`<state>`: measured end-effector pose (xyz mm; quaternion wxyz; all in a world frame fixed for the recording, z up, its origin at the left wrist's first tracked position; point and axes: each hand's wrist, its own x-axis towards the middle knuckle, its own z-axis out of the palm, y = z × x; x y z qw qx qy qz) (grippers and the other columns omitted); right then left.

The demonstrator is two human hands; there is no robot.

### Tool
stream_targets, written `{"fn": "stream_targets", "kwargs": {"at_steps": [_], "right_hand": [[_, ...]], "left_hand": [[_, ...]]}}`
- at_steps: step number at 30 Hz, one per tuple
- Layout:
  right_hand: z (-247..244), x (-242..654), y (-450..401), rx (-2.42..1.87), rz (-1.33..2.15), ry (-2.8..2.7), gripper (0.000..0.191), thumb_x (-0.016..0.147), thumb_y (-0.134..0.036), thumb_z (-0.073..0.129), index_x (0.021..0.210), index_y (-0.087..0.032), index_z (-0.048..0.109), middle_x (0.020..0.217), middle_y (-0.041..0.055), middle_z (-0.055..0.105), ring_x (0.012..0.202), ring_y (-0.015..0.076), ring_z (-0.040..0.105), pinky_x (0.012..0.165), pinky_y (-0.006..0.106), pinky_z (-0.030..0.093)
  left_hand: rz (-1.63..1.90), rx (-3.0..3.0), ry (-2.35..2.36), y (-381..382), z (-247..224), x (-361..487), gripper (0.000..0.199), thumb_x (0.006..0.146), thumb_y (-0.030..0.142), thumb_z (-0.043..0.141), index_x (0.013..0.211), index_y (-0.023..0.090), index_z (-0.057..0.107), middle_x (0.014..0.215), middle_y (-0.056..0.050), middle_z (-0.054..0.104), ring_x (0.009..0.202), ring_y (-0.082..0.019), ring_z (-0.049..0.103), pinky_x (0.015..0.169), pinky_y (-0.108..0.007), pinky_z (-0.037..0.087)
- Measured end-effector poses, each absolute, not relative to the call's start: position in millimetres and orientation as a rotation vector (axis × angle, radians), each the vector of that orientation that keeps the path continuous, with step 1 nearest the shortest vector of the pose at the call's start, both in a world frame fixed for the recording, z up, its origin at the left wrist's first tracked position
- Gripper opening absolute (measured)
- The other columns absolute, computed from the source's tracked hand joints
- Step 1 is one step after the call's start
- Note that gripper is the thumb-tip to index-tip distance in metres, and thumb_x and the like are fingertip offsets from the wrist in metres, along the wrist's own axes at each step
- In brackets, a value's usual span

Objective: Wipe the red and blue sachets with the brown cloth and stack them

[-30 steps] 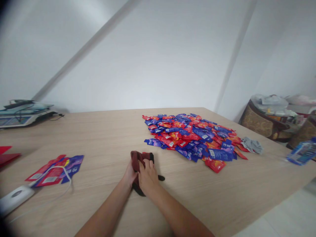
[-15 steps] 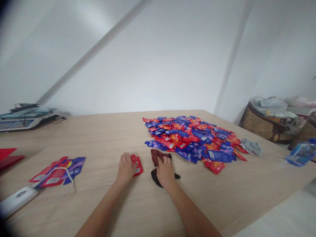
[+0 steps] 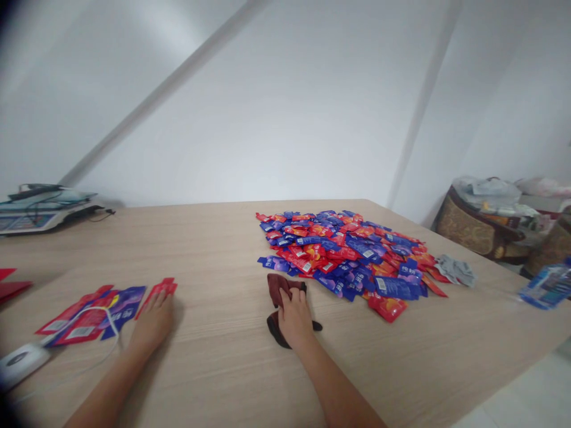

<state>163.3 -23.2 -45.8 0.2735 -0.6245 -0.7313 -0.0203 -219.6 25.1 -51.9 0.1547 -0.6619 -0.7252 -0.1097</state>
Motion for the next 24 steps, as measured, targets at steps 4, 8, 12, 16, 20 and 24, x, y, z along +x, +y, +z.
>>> {"fn": "stream_targets", "kwargs": {"at_steps": [4, 8, 12, 16, 20, 24], "right_hand": [[-49, 165, -21, -1.65, -0.039, -1.957, 0.046, 0.08, -0.018, 0.047, 0.126, -0.021, 0.052, 0.11, 0.0124, 0.051, 0.104, 0.0278, 0.045, 0.094, 0.041, 0.037], [-50, 165, -20, -1.631, -0.005, -1.933, 0.046, 0.079, -0.018, 0.048, 0.125, -0.022, 0.053, 0.109, 0.0123, 0.051, 0.103, 0.0284, 0.046, 0.091, 0.041, 0.04], [-53, 165, -16, -1.589, 0.048, -1.871, 0.044, 0.081, -0.019, 0.046, 0.125, -0.024, 0.052, 0.109, 0.0115, 0.052, 0.104, 0.028, 0.046, 0.091, 0.041, 0.04], [-58, 168, -8, -1.55, 0.141, -1.738, 0.039, 0.084, -0.023, 0.043, 0.122, -0.025, 0.055, 0.109, 0.0096, 0.052, 0.105, 0.0267, 0.046, 0.092, 0.041, 0.04], [-62, 174, -2, -1.474, 0.227, -1.57, 0.038, 0.087, -0.026, 0.04, 0.123, -0.024, 0.053, 0.109, 0.0085, 0.053, 0.108, 0.0247, 0.046, 0.095, 0.041, 0.038], [-63, 177, -1, -1.391, 0.279, -1.431, 0.036, 0.088, -0.027, 0.04, 0.12, -0.022, 0.054, 0.108, 0.0079, 0.053, 0.11, 0.0227, 0.046, 0.097, 0.038, 0.036]], "left_hand": [[0.022, -1.587, -2.176, 14, -60, -288, 0.043, 0.082, 0.014, 0.038, 0.12, 0.003, 0.055, 0.136, -0.018, 0.046, 0.127, -0.031, 0.04, 0.101, -0.043, 0.034], [0.139, -1.432, -2.116, 9, -57, -295, 0.036, 0.083, 0.016, 0.037, 0.107, 0.008, 0.063, 0.132, -0.014, 0.052, 0.126, -0.031, 0.041, 0.103, -0.045, 0.03], [-0.066, -1.705, -2.009, 32, -49, -219, 0.048, 0.082, 0.017, 0.037, 0.125, -0.001, 0.05, 0.136, -0.021, 0.045, 0.131, -0.033, 0.033, 0.108, -0.047, 0.022], [-0.36, -2.186, -1.948, 77, -41, -93, 0.052, 0.089, 0.023, 0.028, 0.137, 0.005, 0.036, 0.145, -0.017, 0.034, 0.135, -0.027, 0.028, 0.109, -0.044, 0.023], [-0.477, -2.577, -1.813, 110, -34, 19, 0.052, 0.091, 0.026, 0.024, 0.142, 0.013, 0.028, 0.149, -0.012, 0.027, 0.137, -0.023, 0.024, 0.108, -0.043, 0.024], [-0.273, -2.774, -1.651, 110, -37, 57, 0.052, 0.092, 0.037, 0.028, 0.141, 0.022, 0.03, 0.151, -0.01, 0.023, 0.139, -0.028, 0.017, 0.106, -0.055, 0.019]]}}
